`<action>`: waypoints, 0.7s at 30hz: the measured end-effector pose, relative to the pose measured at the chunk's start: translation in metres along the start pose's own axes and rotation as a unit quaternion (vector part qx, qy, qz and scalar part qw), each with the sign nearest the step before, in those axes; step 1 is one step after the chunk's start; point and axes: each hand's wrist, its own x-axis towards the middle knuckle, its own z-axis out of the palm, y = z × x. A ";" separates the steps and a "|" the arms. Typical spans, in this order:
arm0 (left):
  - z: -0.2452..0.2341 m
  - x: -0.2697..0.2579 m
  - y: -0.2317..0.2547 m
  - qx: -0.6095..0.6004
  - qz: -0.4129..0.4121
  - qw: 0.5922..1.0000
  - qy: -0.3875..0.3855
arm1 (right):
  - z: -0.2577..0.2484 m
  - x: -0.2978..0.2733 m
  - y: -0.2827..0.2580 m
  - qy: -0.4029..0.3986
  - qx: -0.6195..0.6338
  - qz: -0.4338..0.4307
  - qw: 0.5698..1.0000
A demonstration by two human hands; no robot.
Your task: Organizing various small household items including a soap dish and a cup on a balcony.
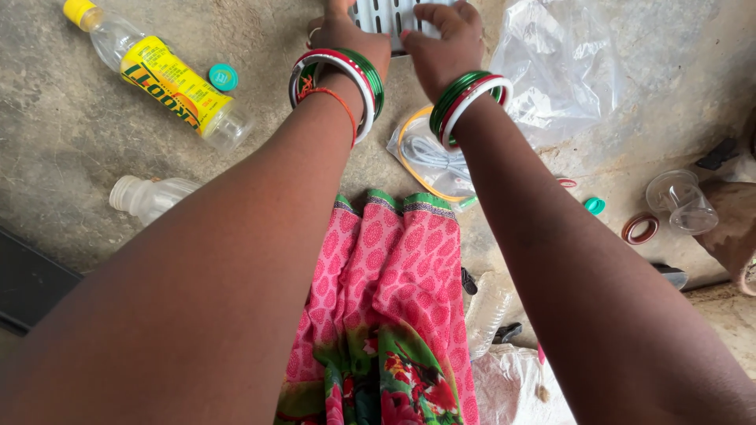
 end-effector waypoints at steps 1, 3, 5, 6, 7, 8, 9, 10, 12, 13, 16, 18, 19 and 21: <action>0.002 0.001 -0.004 0.001 -0.001 1.000 -0.001 | -0.005 0.000 0.001 0.000 0.000 0.001 1.000; 0.004 0.003 -0.013 -0.012 -0.004 1.000 0.004 | -0.014 0.001 0.001 0.026 0.148 0.035 0.988; 0.007 0.011 -0.022 0.002 -0.002 1.000 0.003 | -0.018 -0.001 0.007 0.080 0.065 -0.008 0.995; 0.010 0.015 -0.026 0.016 0.000 1.000 0.001 | -0.021 -0.002 0.010 0.133 -0.020 -0.051 0.990; 0.010 0.015 -0.026 0.016 0.000 1.000 0.001 | -0.024 -0.003 0.011 0.133 -0.020 -0.051 0.990; 0.009 0.015 -0.027 0.013 0.005 1.000 -0.008 | -0.027 -0.005 0.012 0.177 -0.084 -0.110 0.975; 0.008 0.015 -0.027 0.011 0.010 1.000 -0.016 | -0.030 -0.007 0.013 0.218 -0.147 -0.168 0.950; 0.004 0.011 -0.023 0.010 0.009 1.000 -0.016 | -0.031 -0.006 0.014 0.217 -0.147 -0.168 0.950; -0.003 0.003 -0.015 -0.017 -0.019 0.998 -0.060 | -0.033 -0.003 0.017 0.204 -0.150 -0.139 0.957; -0.001 0.005 -0.017 -0.017 -0.019 0.998 -0.060 | -0.027 0.006 0.028 0.204 -0.151 -0.139 0.957; 0.003 0.008 -0.022 -0.005 -0.005 0.998 -0.063 | -0.017 0.017 0.040 0.079 -0.034 -0.020 0.996; 0.002 0.008 -0.022 -0.005 -0.017 0.998 -0.057 | -0.016 0.007 0.020 0.014 0.002 0.003 1.000; 0.002 0.007 -0.020 -0.005 -0.016 0.998 -0.057 | -0.015 0.006 0.019 0.014 0.002 0.002 1.000; -0.001 0.005 -0.018 0.015 -0.036 0.998 -0.042 | -0.010 0.002 0.017 0.034 0.012 0.001 0.999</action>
